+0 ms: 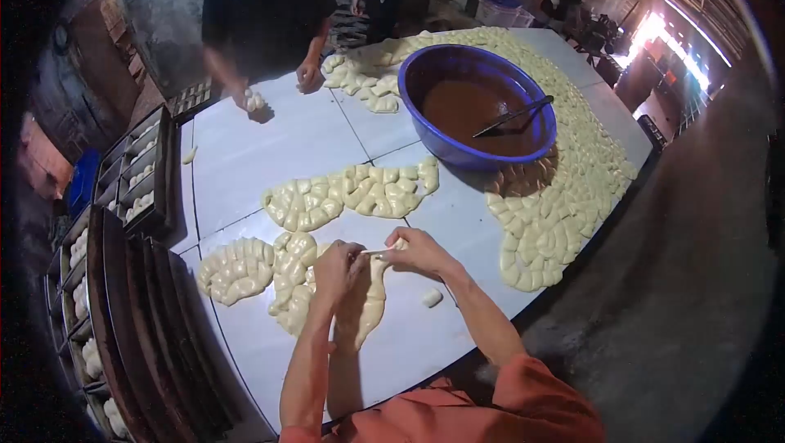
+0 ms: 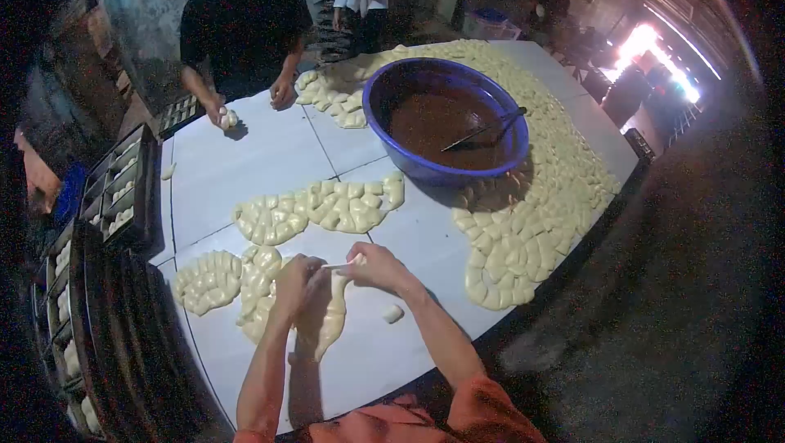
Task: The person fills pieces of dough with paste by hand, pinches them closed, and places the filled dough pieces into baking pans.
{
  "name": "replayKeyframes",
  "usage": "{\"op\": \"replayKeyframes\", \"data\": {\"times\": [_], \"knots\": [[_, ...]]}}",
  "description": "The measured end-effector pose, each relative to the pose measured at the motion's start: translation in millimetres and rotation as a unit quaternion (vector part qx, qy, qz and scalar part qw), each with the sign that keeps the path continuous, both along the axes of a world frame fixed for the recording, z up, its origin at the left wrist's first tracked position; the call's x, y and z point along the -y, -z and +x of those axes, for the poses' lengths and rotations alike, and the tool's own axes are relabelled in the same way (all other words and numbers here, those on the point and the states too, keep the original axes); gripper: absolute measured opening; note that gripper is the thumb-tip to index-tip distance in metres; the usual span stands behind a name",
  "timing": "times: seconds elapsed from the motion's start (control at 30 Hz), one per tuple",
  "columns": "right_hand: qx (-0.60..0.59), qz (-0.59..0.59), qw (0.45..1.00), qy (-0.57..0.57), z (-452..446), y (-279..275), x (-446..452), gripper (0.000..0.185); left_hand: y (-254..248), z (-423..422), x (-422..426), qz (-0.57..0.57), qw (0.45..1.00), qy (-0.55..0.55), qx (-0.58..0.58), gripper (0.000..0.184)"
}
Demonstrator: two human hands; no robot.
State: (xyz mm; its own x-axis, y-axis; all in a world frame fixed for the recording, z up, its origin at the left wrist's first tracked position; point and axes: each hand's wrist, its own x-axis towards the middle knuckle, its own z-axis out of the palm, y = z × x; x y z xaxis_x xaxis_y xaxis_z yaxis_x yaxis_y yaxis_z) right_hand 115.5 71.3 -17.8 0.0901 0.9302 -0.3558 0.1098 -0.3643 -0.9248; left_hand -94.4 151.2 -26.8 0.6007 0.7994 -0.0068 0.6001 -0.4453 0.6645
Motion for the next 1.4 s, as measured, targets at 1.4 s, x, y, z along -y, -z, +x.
{"op": "replayKeyframes", "data": {"times": [1.4], "knots": [[0.283, 0.153, 0.944, -0.072, 11, 7, 19, 0.028, -9, 2, 2, 0.037, 0.997, 0.070, -0.009, 0.048]]}}
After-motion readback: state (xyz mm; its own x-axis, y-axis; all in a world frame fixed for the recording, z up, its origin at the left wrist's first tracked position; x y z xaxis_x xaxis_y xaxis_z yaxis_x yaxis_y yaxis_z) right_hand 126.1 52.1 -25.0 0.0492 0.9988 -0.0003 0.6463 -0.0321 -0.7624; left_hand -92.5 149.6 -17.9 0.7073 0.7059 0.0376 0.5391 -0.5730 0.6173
